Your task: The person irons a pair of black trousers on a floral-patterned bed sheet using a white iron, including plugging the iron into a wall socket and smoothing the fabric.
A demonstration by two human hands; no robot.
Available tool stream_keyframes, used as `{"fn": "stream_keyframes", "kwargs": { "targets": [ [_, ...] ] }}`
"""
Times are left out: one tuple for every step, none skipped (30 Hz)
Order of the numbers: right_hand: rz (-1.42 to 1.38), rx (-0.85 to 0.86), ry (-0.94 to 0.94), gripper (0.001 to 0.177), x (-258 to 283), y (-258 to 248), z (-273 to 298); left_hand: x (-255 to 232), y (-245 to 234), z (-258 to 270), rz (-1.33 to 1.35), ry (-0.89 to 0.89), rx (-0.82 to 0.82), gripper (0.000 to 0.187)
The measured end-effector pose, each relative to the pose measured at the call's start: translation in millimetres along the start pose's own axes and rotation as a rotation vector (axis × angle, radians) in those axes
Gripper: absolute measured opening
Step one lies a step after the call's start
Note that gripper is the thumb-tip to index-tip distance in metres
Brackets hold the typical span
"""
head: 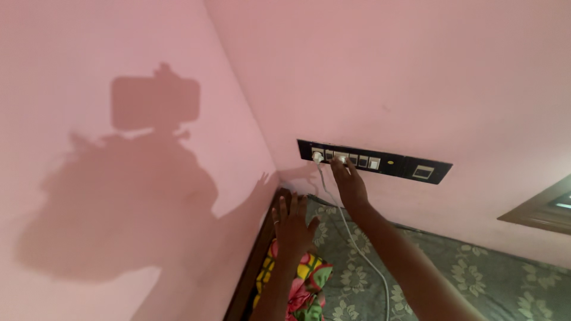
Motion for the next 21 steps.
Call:
{"fn": "stream_keyframes", "kwargs": {
  "targets": [
    [-0.002,-0.003,0.0,0.076,0.0,-1.8,2.9,0.8,-0.9,-0.2,-0.003,-0.001,-0.001,0.071],
    [-0.077,-0.057,0.016,0.073,-2.4,-4.4,8.6,0.6,-0.1,0.6,0.006,-0.003,0.01,0.07],
    [-0.151,-0.112,0.032,0.071,-4.8,-6.3,15.0,0.9,0.7,1.3,0.016,-0.005,0.022,0.07],
    [-0.152,-0.106,0.034,0.071,-5.5,-3.1,23.4,0.4,1.7,1.5,0.018,-0.002,0.025,0.07],
    [-0.363,-0.161,0.038,0.072,-6.9,-2.1,32.9,0.4,2.8,1.0,-0.001,0.002,0.035,0.069],
    [-0.572,-0.217,0.038,0.073,-9.3,0.7,43.5,-1.9,3.8,2.0,-0.018,0.002,0.045,0.069],
    [-0.57,-0.212,0.038,0.073,-10.1,8.3,55.0,-6.1,4.5,4.3,-0.014,0.002,0.048,0.069],
    [-0.61,-0.254,0.154,0.074,-20.0,17.1,65.3,-10.8,6.1,2.2,-0.004,0.01,0.064,0.07],
    [-0.649,-0.296,0.271,0.075,-27.2,25.9,74.0,-14.5,7.6,-0.3,0.006,0.017,0.081,0.071],
    [-0.641,-0.295,0.282,0.075,-27.1,34.8,77.9,-18.1,8.9,-3.4,0.012,0.029,0.077,0.071],
    [-0.548,-0.299,0.278,0.074,-25.0,42.2,79.7,-21.7,10.7,-5.2,0.001,0.05,0.069,0.07],
    [-0.446,-0.293,0.28,0.072,-26.1,52.7,84.1,-29.6,16.3,-8.0,-0.001,0.082,0.061,0.069],
    [-0.43,-0.283,0.298,0.072,-24.9,60.9,84.5,-33.7,21.1,-9.1,0.014,0.103,0.059,0.069],
    [-0.498,-0.302,0.271,0.075,-23.2,64.7,79.9,-35.3,24.5,-13.7,0.017,0.116,0.047,0.07],
    [-0.566,-0.322,0.244,0.078,-23.6,66.8,79.4,-38.7,26.9,-16.6,0.019,0.129,0.034,0.07],
    [-0.547,-0.292,0.243,0.078,-26.8,68.2,80.3,-45.9,25.7,-19.6,0.031,0.164,0.023,0.07],
    [-0.528,-0.262,0.243,0.079,-29.5,67.3,82.7,-51.0,25.1,-20.8,0.002,0.167,0.033,0.07],
    [-0.486,-0.251,0.241,0.079,-30.2,63.8,84.0,-54.9,27.2,-21.2,-0.022,0.166,0.037,0.07],
    [-0.444,-0.239,0.238,0.078,-33.8,60.8,83.2,-61.0,28.0,-19.6,-0.004,0.196,0.02,0.07],
    [-0.428,-0.238,0.265,0.078,-40.0,58.0,83.5,-63.1,27.6,-17.9,-0.004,0.178,0.026,0.07],
    [-0.363,-0.171,0.223,0.079,-41.3,59.3,84.6,-69.0,28.2,-22.9,-0.004,0.16,0.032,0.071]
  ]
}}
Point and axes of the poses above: each hand's wrist, its own z-axis away from the middle knuckle, its own y-axis out of the palm, x = y × z, the point moved 6 cm from there along -z, towards the middle knuckle, and after that the axes turned 3 degrees about -z, right-handed, at the moved point
